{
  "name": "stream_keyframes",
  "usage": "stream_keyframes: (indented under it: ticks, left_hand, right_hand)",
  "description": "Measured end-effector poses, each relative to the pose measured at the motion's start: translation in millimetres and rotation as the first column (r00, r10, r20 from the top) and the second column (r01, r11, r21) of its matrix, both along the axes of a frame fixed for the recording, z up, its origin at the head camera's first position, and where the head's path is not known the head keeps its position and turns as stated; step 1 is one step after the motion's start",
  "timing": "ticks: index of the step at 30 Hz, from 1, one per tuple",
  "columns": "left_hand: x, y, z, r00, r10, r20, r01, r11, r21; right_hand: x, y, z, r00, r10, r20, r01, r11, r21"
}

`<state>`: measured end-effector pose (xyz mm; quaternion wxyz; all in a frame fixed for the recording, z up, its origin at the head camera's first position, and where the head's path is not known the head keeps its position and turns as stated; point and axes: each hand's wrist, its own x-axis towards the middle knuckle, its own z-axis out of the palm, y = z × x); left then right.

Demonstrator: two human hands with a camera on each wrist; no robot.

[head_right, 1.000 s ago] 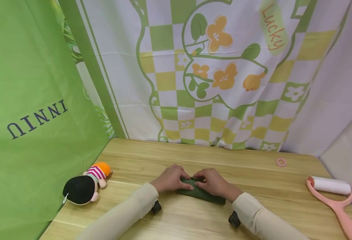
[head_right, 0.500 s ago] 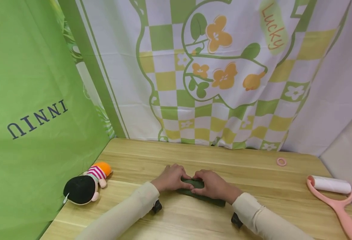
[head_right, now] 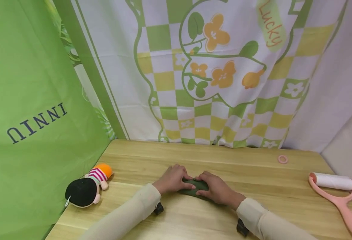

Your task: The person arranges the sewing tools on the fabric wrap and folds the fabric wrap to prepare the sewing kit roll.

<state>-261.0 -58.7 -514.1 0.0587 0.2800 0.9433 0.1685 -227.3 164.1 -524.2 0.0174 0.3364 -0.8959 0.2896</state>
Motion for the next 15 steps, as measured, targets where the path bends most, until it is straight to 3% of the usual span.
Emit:
stream_keyframes:
  ticks: [7,15]
  left_hand:
    - [1.5,0.0,1.8,0.998,-0.054,-0.031,0.054,0.998,0.006]
    - [-4.6,0.8,-3.8,0.994,-0.101,-0.051,0.102,0.995,0.01]
  right_hand:
    - [0.0,-0.1,-1.7,0.999,0.033,-0.031,-0.034,0.999,-0.026]
    - [-1.6,2.4,0.9,0.994,0.074,-0.077,-0.069,0.996,0.056]
